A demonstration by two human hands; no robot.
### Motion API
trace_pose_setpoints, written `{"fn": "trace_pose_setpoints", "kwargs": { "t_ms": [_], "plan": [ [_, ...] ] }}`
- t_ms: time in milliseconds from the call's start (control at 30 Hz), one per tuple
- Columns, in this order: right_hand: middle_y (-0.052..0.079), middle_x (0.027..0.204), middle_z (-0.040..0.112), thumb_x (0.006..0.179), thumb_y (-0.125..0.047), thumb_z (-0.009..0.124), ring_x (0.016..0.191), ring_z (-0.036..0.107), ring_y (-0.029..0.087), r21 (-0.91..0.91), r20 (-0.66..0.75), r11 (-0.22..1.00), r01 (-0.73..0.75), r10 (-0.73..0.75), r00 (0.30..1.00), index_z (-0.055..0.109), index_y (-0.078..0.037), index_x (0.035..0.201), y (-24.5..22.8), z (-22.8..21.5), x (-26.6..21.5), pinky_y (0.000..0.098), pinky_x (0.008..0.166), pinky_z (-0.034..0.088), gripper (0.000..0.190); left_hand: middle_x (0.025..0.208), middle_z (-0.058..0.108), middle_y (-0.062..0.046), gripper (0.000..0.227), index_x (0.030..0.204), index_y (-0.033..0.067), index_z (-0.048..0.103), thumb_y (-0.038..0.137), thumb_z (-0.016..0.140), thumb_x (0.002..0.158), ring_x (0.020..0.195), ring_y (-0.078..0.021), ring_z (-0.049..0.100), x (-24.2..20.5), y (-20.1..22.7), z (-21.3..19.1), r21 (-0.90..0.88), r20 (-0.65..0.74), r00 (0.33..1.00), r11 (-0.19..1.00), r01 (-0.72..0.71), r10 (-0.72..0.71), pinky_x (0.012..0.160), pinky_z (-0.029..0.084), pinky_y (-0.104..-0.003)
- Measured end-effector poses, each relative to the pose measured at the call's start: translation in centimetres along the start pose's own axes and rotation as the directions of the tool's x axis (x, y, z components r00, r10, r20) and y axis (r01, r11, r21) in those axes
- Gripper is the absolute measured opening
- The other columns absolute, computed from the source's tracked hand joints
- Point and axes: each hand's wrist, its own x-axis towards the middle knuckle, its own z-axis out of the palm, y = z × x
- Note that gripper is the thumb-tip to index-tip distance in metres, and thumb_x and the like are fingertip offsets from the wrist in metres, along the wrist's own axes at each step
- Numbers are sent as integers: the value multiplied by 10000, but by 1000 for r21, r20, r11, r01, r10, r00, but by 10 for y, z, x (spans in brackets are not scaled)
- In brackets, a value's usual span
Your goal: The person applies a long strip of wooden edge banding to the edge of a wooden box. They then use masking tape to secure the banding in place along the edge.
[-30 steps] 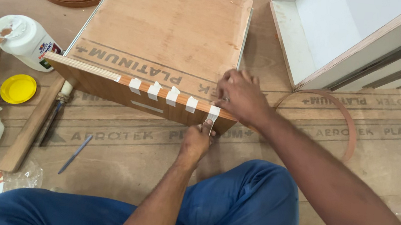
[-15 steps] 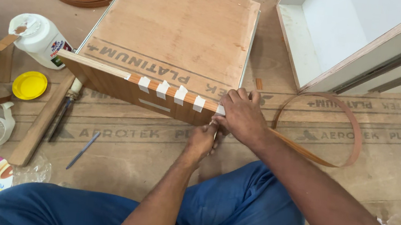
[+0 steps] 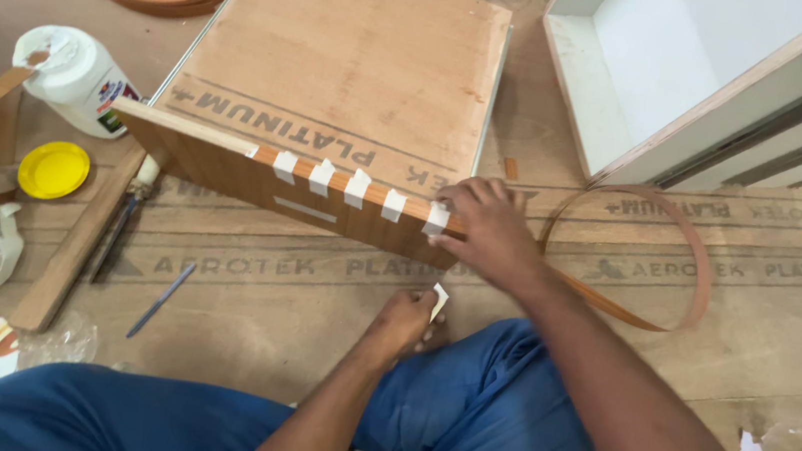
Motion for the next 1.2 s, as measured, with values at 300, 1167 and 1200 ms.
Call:
{"fn": "trace_pose_setpoints", "kwargs": {
  "t_ms": [300, 1167, 1200],
  "plan": [
    [75, 1045, 700, 862, -262, 797, 900, 654, 193, 528, 60, 764, -372, 404, 913, 743, -86, 1186, -3, -22, -78, 330, 765, 538, 373, 1051, 700, -59, 407, 1360, 29, 529, 65, 585, 959, 897, -71, 665, -49, 29, 0, -202, 204, 839, 860, -468, 504, 786, 552, -243],
    [31, 825, 706, 886, -176, 806, 711, 601, 71, 779, 357, 419, -467, 316, 879, 634, -53, 898, 84, 12, 1, 253, 598, 491, 212, 597, 644, -139, 459, 809, 26, 733, 394, 541, 1004, 593, -268, 666, -38, 69, 34, 84, -320, 919, 973, -214, 230, 612, 511, -431],
    [33, 822, 707, 880, -175, 811, 712, 609, 71, 779, 364, 416, -469, 309, 879, 636, -52, 889, 85, 13, 2, 251, 606, 505, 215, 591, 646, -130, 453, 807, 31, 737, 391, 540, 999, 586, -255, 672, -37, 69, 33, 100, -324, 913, 968, -229, 250, 612, 516, -420]
  ]
}}
